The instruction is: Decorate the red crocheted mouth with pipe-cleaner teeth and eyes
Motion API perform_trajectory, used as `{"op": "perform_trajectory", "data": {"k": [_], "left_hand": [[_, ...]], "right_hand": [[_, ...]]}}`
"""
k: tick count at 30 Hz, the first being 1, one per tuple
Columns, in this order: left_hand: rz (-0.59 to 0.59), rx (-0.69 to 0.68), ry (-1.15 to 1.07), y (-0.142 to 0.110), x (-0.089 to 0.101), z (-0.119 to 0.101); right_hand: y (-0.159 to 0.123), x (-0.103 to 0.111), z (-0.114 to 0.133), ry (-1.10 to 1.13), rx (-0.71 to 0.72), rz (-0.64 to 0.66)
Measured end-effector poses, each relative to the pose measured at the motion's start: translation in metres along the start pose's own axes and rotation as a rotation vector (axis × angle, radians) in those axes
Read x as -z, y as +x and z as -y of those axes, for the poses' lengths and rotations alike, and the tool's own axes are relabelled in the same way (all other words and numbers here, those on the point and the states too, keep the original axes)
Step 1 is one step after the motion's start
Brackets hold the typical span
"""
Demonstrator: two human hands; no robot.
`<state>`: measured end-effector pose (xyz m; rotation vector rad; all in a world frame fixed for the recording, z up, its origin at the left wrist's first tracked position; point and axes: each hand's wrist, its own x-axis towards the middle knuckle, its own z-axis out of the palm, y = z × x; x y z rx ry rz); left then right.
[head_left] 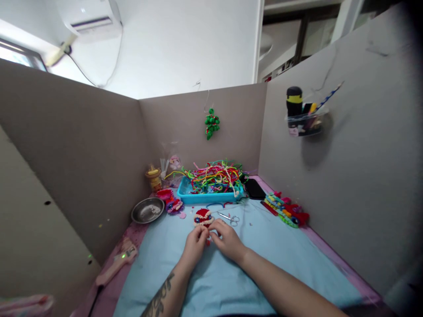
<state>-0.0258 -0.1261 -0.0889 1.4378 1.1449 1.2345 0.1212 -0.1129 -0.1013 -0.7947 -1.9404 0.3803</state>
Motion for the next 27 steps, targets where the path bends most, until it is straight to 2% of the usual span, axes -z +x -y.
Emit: {"op": "perform_trajectory", "data": {"k": [11, 16, 22, 27], "left_hand": [[-0.003, -0.025, -0.122, 0.0026, 0.0011, 0.0051], [-0.014, -0.1, 0.03, -0.0018, 0.0033, 0.0058], [-0.015, -0.173, 0.246, -0.002, 0.0063, 0.0057], [0.003, -0.07, 0.223, -0.0026, 0.0037, 0.0007]], "right_hand": [[0.0055, 0.0045, 0.0033, 0.141, -0.067, -0.029], [0.0051, 0.0049, 0.0034, 0.11, -0.042, 0.01], [0.0047, 0.0047, 0.0027, 0.066, -0.021, -0.013], [0.0022, 0.0041, -0.0007, -0.053, 0.039, -0.015]]}}
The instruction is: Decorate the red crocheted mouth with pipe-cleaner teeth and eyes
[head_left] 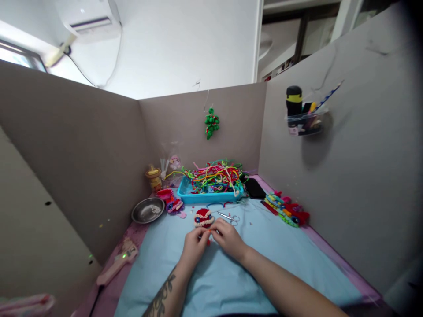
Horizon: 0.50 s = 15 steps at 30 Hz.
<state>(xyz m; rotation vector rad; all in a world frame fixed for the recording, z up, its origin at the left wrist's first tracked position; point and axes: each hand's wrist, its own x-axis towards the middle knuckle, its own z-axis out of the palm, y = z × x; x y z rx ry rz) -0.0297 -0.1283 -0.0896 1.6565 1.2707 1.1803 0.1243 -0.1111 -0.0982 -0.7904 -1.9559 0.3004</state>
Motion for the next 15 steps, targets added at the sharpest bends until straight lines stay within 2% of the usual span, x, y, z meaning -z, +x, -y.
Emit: {"op": "perform_trajectory", "data": {"k": [6, 8, 11, 15], "left_hand": [[0.072, 0.073, -0.125, 0.002, -0.006, -0.003], [0.077, 0.096, -0.177, 0.002, -0.008, -0.002], [0.055, 0.132, -0.255, 0.002, -0.009, 0.002], [0.002, 0.165, -0.353, 0.003, -0.009, 0.007]], "right_hand": [[-0.005, -0.008, 0.0, -0.464, 0.104, -0.052], [-0.005, -0.009, 0.002, -0.537, 0.12, -0.067], [-0.005, -0.009, 0.005, -0.51, 0.13, -0.079], [-0.005, -0.009, 0.006, -0.338, 0.108, -0.029]]}}
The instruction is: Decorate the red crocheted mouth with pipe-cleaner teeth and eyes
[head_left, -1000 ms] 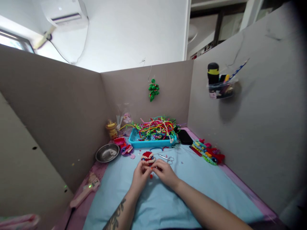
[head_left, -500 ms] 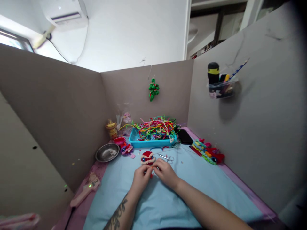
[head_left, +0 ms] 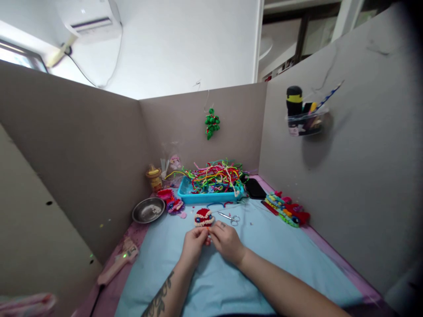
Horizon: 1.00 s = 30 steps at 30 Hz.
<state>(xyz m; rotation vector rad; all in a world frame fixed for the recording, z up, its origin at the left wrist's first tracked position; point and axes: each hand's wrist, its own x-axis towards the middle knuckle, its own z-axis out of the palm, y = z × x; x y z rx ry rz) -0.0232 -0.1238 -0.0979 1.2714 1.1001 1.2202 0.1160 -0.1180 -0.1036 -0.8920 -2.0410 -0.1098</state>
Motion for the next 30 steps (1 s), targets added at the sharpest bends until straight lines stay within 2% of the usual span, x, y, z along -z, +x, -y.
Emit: {"op": "perform_trajectory", "data": {"k": [6, 14, 22, 30], "left_hand": [[-0.037, -0.005, -0.094, 0.002, 0.004, 0.003], [0.046, 0.037, -0.253, 0.005, 0.006, 0.011], [0.087, 0.062, -0.334, 0.003, 0.005, 0.006], [0.058, 0.065, -0.329, 0.004, 0.005, 0.005]], "right_hand": [[0.001, 0.001, 0.001, 0.226, -0.049, 0.049], [0.004, 0.008, 0.006, 0.241, -0.036, 0.061], [0.005, 0.011, 0.004, 0.323, -0.043, 0.025], [0.003, 0.008, -0.005, 0.424, -0.219, -0.07]]}}
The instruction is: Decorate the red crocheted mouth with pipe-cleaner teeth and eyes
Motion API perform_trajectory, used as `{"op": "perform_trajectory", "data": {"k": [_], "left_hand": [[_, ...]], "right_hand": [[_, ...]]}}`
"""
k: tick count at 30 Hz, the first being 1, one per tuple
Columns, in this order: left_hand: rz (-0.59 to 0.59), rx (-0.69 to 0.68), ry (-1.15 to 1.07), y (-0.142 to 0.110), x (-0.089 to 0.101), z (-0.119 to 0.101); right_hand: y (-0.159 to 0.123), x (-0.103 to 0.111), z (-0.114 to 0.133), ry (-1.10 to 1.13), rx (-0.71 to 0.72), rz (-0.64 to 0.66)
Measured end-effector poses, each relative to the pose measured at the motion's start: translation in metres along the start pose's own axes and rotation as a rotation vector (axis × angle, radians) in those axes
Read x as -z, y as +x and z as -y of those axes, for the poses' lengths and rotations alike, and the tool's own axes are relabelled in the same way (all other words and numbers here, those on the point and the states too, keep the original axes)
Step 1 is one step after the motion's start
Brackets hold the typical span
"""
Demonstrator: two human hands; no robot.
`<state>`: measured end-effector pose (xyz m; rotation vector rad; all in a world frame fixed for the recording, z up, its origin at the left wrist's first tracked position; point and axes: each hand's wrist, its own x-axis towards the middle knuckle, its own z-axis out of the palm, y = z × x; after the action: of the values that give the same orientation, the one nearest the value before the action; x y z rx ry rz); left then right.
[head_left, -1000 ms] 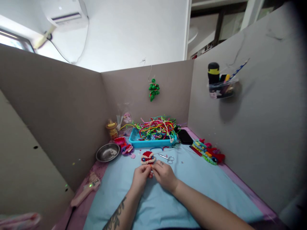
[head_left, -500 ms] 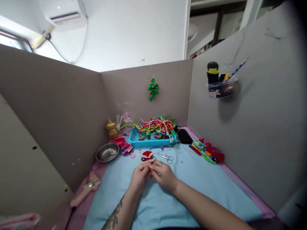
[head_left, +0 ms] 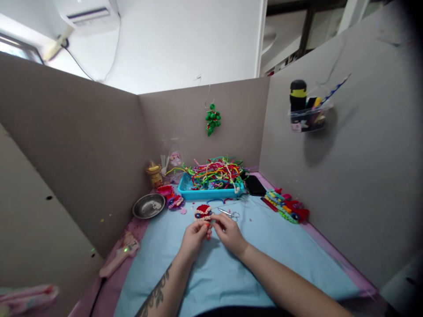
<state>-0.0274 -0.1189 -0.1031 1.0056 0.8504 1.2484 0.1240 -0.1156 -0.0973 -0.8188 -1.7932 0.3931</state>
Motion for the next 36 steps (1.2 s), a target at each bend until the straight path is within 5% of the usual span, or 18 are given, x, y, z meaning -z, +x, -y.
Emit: {"op": "perform_trajectory", "data": {"k": [19, 28, 36], "left_hand": [[-0.018, -0.309, 0.505, -0.01, -0.005, -0.004], [-0.058, -0.281, 0.488, -0.01, -0.005, -0.006], [0.029, -0.205, 0.422, -0.003, 0.001, -0.004]], "right_hand": [[0.004, -0.001, 0.004, 0.101, -0.058, 0.078], [0.007, -0.001, 0.005, 0.149, -0.142, 0.07], [0.003, -0.003, 0.001, 0.206, -0.167, 0.082]]}}
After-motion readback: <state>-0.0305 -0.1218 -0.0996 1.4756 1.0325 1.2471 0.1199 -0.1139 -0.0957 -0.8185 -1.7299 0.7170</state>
